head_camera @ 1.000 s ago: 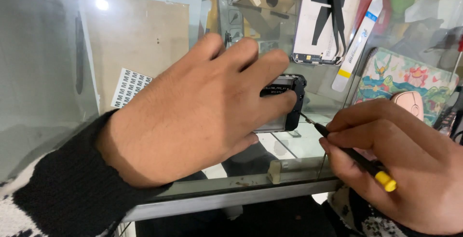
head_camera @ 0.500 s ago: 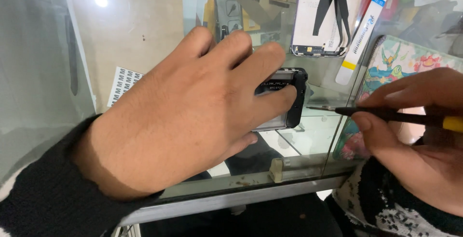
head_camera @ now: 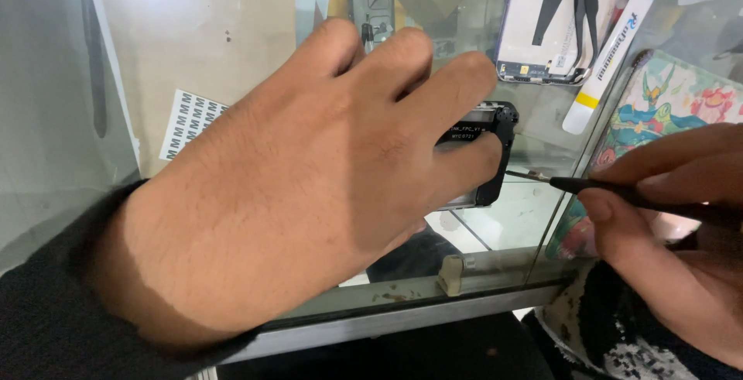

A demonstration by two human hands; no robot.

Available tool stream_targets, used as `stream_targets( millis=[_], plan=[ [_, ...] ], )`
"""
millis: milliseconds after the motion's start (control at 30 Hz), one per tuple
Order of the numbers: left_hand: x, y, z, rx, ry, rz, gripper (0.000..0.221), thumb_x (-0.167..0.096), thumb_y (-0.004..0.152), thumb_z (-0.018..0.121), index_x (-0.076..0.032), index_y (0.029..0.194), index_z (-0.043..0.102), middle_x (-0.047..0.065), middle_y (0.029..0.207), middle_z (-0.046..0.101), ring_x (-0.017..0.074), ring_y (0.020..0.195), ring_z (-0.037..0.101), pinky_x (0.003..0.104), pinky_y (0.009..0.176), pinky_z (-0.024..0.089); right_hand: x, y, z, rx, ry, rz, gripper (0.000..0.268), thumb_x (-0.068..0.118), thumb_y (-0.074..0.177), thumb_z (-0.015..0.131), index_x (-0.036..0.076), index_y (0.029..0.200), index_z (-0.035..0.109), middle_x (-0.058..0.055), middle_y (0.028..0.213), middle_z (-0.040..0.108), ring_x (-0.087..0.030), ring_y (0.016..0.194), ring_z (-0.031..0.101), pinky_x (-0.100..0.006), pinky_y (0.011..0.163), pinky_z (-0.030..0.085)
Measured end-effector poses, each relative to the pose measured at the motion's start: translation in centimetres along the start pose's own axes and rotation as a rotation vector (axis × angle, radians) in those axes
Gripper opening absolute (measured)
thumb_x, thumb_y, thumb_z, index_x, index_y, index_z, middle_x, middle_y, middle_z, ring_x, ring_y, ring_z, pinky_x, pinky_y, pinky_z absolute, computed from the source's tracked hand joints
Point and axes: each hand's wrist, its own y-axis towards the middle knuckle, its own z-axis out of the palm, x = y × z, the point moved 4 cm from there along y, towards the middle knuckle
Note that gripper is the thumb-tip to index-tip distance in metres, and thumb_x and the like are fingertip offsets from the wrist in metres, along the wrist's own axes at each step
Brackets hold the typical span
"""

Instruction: Disassembling a mobile phone using a screwdriver and prying tools to access internal components.

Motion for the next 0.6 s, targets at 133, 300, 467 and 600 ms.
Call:
stream_targets(
  millis=[133, 300, 467, 600],
  plan=[
    [0.0, 0.0, 0.0, -0.001, 0.000, -0.003, 0.019, -0.004, 0.093, 0.068, -0.021, 0.099, 0.061, 0.004, 0.113, 0.053, 0.0262, 0.094, 0.048, 0.040, 0.072, 0.037, 0.4, 0.2, -0.1, 0.020, -0.017, -0.048, 0.030, 0.000, 0.091, 0.074, -0.009, 0.106, 0.051, -0.025, 0.115, 0.065, -0.031, 0.103, 0.070, -0.037, 0.083, 0.059],
    [0.0, 0.0, 0.0, 0.001, 0.004, -0.008, 0.017, -0.005, 0.095, 0.067, -0.021, 0.099, 0.061, 0.004, 0.114, 0.053, 0.0258, 0.095, 0.049, 0.040, 0.072, 0.037, 0.1, -0.2, 0.1, -0.009, 0.010, -0.081, 0.032, -0.003, 0.093, 0.073, -0.010, 0.109, 0.046, -0.029, 0.115, 0.064, -0.033, 0.103, 0.069, -0.038, 0.083, 0.057],
    [-0.1, 0.0, 0.1, 0.000, 0.010, -0.010, 0.016, -0.005, 0.096, 0.066, -0.021, 0.099, 0.062, 0.003, 0.114, 0.054, 0.0256, 0.095, 0.049, 0.040, 0.072, 0.038, 0.5, 0.2, -0.2, -0.003, -0.015, -0.132, 0.029, -0.001, 0.092, 0.075, -0.009, 0.105, 0.050, -0.026, 0.113, 0.066, -0.032, 0.104, 0.069, -0.038, 0.090, 0.055],
    [-0.1, 0.0, 0.1, 0.001, 0.017, -0.009, 0.016, -0.006, 0.098, 0.065, -0.021, 0.098, 0.062, 0.003, 0.115, 0.055, 0.0254, 0.095, 0.050, 0.040, 0.072, 0.038, 1.0, 0.3, -0.4, 0.002, -0.015, -0.202, 0.028, -0.002, 0.090, 0.075, -0.009, 0.102, 0.050, -0.026, 0.111, 0.067, -0.032, 0.101, 0.069, -0.040, 0.093, 0.057]
  ],
)
